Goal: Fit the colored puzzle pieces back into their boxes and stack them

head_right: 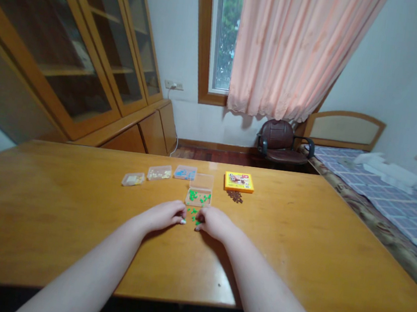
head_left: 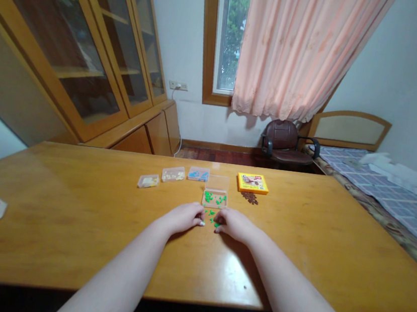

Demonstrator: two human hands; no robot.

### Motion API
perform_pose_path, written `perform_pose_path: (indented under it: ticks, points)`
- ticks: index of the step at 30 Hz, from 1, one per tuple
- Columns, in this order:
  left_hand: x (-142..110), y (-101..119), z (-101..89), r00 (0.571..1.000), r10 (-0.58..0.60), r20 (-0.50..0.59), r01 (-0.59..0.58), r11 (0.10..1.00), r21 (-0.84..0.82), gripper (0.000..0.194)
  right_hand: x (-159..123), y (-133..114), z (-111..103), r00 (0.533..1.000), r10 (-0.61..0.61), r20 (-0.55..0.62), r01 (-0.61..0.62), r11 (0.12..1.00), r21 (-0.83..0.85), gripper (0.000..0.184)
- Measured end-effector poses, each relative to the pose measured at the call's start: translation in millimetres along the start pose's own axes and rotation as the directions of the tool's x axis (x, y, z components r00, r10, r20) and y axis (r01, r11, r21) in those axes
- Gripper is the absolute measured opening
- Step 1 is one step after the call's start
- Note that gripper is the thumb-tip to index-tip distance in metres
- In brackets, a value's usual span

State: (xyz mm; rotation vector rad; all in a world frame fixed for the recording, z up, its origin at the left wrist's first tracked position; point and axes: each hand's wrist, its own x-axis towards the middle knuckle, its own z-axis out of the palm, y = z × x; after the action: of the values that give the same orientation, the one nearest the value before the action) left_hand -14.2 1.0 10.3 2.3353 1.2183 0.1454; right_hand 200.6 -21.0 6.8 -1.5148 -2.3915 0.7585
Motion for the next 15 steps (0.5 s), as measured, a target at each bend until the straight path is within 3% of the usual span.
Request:
perform_pose_path:
  ticks: [11, 15]
  points:
    - [1.1, 2.0, 2.5, 0.998, 0.054, -0.042, -0.049, 0.994, 0.102, 0.016, -0.1, 3.4, 1.2, 0.996, -0.074, -0.046, 0.075, 0.997, 0.022, 0.008]
    - [4.8, 1.2, 2.4, 0.987, 0.086, -0.132, -0.072, 0.992, 0.106, 0.017, -0.5, 4.1, -5.2, 0.975, -0.152, -0.162, 0.17, 0.98, 0.1, 0.004]
